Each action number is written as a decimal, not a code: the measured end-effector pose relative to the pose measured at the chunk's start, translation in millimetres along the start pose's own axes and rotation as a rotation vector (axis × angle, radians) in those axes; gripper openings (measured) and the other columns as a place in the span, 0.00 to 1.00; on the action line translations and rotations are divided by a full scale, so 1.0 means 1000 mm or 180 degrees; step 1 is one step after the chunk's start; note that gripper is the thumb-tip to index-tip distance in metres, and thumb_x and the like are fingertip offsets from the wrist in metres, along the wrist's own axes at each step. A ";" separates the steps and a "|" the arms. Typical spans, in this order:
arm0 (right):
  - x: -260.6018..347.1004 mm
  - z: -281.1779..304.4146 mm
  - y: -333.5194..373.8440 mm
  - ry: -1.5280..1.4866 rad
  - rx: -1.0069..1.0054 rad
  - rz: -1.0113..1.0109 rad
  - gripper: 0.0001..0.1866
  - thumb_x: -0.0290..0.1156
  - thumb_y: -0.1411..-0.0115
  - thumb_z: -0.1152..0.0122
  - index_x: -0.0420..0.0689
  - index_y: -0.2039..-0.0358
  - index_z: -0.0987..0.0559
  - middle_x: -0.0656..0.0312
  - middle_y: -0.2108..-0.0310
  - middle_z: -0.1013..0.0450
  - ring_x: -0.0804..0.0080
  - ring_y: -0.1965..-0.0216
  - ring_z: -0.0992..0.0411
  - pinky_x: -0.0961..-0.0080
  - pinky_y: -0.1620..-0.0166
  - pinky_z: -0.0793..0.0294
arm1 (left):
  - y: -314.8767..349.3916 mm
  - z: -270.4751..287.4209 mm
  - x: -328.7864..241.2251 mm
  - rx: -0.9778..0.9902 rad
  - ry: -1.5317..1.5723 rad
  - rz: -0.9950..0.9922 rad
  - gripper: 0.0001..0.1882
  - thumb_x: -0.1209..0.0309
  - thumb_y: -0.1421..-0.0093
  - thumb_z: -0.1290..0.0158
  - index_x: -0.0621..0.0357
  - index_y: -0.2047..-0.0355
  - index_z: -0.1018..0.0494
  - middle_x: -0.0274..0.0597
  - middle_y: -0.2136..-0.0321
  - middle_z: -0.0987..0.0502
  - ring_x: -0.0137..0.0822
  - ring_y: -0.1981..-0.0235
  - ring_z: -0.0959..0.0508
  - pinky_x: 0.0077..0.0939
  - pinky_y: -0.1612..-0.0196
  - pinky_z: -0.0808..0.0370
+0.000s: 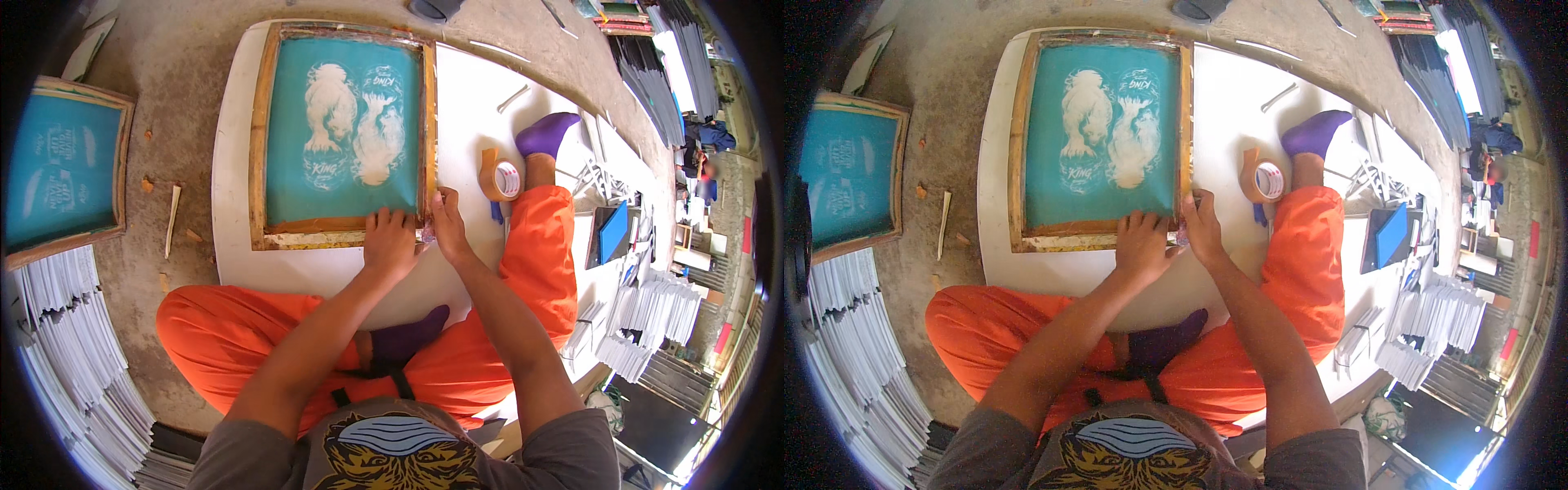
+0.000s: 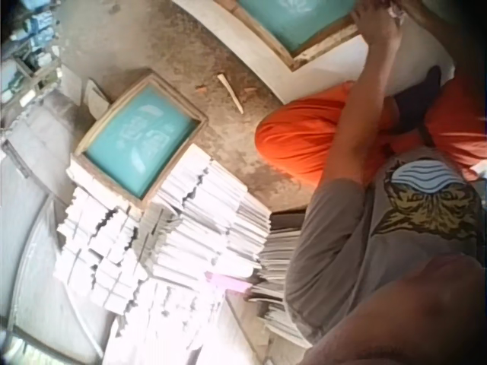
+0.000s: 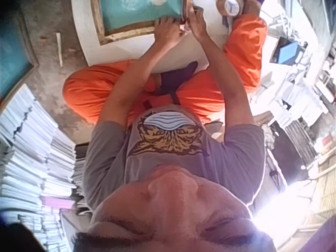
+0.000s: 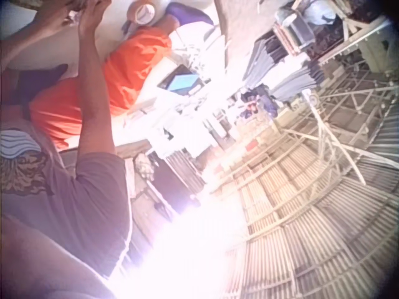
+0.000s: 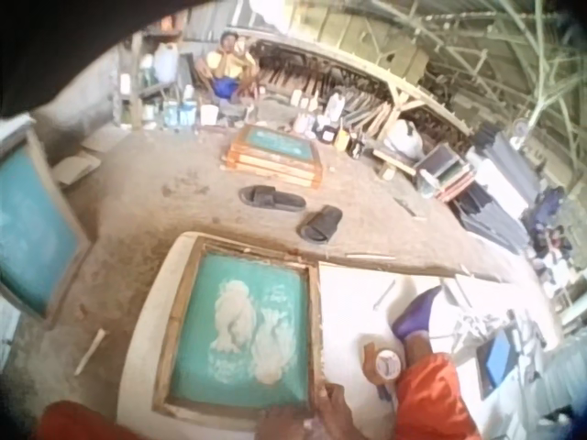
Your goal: The person sits on the floor and applies masking tape to the edges of a wooden screen printing frame. They repeatedly tear off strips of tape and press them onto the frame's perimeter to seal the edges.
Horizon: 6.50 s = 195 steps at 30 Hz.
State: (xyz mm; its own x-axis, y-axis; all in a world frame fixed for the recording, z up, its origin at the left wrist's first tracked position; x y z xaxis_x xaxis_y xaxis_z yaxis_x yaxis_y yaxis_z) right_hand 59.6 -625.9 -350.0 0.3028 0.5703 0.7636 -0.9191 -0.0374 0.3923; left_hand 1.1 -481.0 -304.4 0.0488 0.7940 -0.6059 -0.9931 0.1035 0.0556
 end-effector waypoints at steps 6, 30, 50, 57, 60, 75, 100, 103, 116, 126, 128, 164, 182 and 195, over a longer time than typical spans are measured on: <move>-0.002 -0.007 -0.003 -0.0140 0.0073 -0.0027 0.31 0.55 0.25 0.52 0.37 0.40 0.36 0.47 0.51 0.26 0.57 0.52 0.24 0.63 0.46 0.26 | 0.003 -0.003 -0.008 -0.0046 0.0197 0.0530 0.28 0.58 0.50 0.30 0.58 0.51 0.20 0.47 0.55 0.24 0.49 0.48 0.29 0.50 0.39 0.38; -0.011 -0.004 -0.005 -0.0792 0.0222 0.0354 0.30 0.53 0.25 0.48 0.37 0.40 0.35 0.54 0.56 0.26 0.72 0.61 0.26 0.75 0.57 0.23 | 0.009 0.014 -0.023 -0.0419 0.0033 0.0480 0.31 0.60 0.48 0.31 0.59 0.45 0.23 0.48 0.53 0.21 0.52 0.39 0.31 0.55 0.31 0.43; -0.008 -0.005 0.001 -0.0819 0.0358 0.0141 0.29 0.44 0.28 0.40 0.37 0.37 0.35 0.53 0.56 0.26 0.65 0.56 0.25 0.67 0.52 0.24 | -0.002 -0.007 -0.009 0.0176 -0.0152 -0.0131 0.25 0.61 0.50 0.31 0.63 0.55 0.21 0.45 0.58 0.23 0.48 0.52 0.24 0.42 0.49 0.25; 0.095 -0.032 0.073 0.1362 0.0496 0.3078 0.26 0.36 0.45 0.26 0.38 0.49 0.22 0.51 0.55 0.25 0.49 0.58 0.26 0.55 0.51 0.25 | 0.031 0.032 0.039 0.0241 -0.0724 -0.0445 0.28 0.58 0.46 0.33 0.65 0.50 0.23 0.48 0.52 0.22 0.47 0.47 0.23 0.39 0.45 0.23; 0.092 -0.053 0.074 0.1812 0.0593 0.2782 0.27 0.39 0.45 0.26 0.38 0.49 0.21 0.52 0.55 0.25 0.51 0.55 0.25 0.57 0.49 0.24 | 0.045 0.054 0.071 0.0464 -0.0982 -0.0366 0.30 0.56 0.43 0.35 0.65 0.48 0.24 0.48 0.51 0.21 0.46 0.45 0.23 0.37 0.43 0.23; 0.118 -0.103 0.067 0.1923 0.0922 0.2296 0.33 0.41 0.49 0.22 0.38 0.46 0.22 0.53 0.57 0.26 0.53 0.52 0.27 0.59 0.48 0.25 | 0.078 0.115 0.151 0.0745 -0.1069 -0.0447 0.21 0.66 0.43 0.39 0.64 0.51 0.23 0.48 0.57 0.21 0.49 0.51 0.22 0.41 0.40 0.26; 0.097 -0.075 0.070 0.2734 0.1043 0.2077 0.27 0.44 0.46 0.26 0.36 0.53 0.20 0.50 0.55 0.25 0.52 0.50 0.27 0.58 0.46 0.25 | 0.075 0.117 0.143 0.0532 -0.1201 -0.0476 0.16 0.76 0.48 0.44 0.66 0.58 0.21 0.46 0.64 0.20 0.45 0.58 0.21 0.37 0.47 0.23; 0.103 -0.110 0.074 0.2500 0.1254 0.2043 0.28 0.44 0.46 0.27 0.36 0.51 0.21 0.50 0.52 0.27 0.52 0.45 0.29 0.57 0.43 0.27 | 0.078 0.117 0.143 0.0328 -0.1330 -0.0481 0.16 0.74 0.47 0.44 0.65 0.57 0.20 0.45 0.66 0.21 0.43 0.56 0.23 0.38 0.44 0.25; 0.146 -0.189 0.077 0.2172 0.1540 0.2316 0.21 0.40 0.49 0.24 0.43 0.58 0.18 0.59 0.60 0.27 0.59 0.54 0.27 0.63 0.55 0.24 | 0.083 0.148 0.155 0.0400 -0.1379 0.0003 0.27 0.58 0.53 0.29 0.57 0.55 0.19 0.42 0.62 0.20 0.47 0.50 0.24 0.48 0.45 0.29; 0.164 -0.233 0.093 0.1883 0.1246 0.2357 0.15 0.31 0.47 0.37 0.37 0.60 0.18 0.55 0.60 0.26 0.55 0.54 0.27 0.56 0.49 0.24 | 0.087 0.180 0.202 -0.0103 0.1010 0.1497 0.27 0.65 0.38 0.36 0.70 0.42 0.25 0.56 0.65 0.18 0.48 0.68 0.16 0.37 0.62 0.19; 0.171 -0.245 0.097 0.1767 0.1310 0.2236 0.15 0.31 0.47 0.38 0.37 0.60 0.18 0.56 0.61 0.27 0.55 0.54 0.28 0.55 0.49 0.25 | 0.087 0.180 0.205 -0.0088 0.1072 0.1474 0.24 0.68 0.34 0.40 0.71 0.43 0.24 0.57 0.66 0.18 0.46 0.68 0.15 0.35 0.62 0.19; 0.179 -0.245 0.101 0.1707 0.1064 0.2076 0.29 0.46 0.57 0.22 0.42 0.57 0.18 0.59 0.57 0.28 0.57 0.51 0.32 0.59 0.49 0.32 | 0.076 0.157 0.220 -0.0076 0.0594 0.1647 0.12 0.65 0.28 0.45 0.62 0.59 0.32 0.56 0.85 0.27 0.57 0.81 0.22 0.47 0.77 0.31; 0.183 -0.216 0.107 0.1461 0.0845 0.2567 0.31 0.46 0.52 0.25 0.42 0.51 0.19 0.54 0.53 0.26 0.54 0.50 0.32 0.51 0.39 0.35 | 0.080 0.158 0.226 0.0047 0.0585 0.1929 0.18 0.57 0.29 0.43 0.61 0.57 0.31 0.55 0.82 0.23 0.53 0.79 0.19 0.44 0.75 0.27; 0.164 -0.220 0.148 0.2281 0.0238 0.3161 0.31 0.46 0.49 0.29 0.46 0.46 0.19 0.54 0.41 0.28 0.54 0.40 0.30 0.46 0.36 0.34 | 0.085 0.152 0.221 0.0484 0.1092 0.1946 0.30 0.56 0.35 0.35 0.62 0.46 0.36 0.53 0.73 0.19 0.40 0.73 0.17 0.35 0.70 0.23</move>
State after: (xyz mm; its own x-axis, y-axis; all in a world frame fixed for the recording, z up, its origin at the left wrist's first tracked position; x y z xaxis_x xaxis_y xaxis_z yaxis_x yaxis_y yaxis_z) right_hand -82.2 -357.1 -279.2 -0.7496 0.5887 0.3025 -0.6478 -0.7463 -0.1527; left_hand -56.6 -205.7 -312.8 -0.5728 0.5061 -0.6448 -0.8048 -0.1976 0.5597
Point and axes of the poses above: each hand's wrist, its own y-axis away from the middle knuckle, its own z-axis out of the back of the hand, x = y × z, the point moved 8 cm from there along -y, towards the middle knuckle
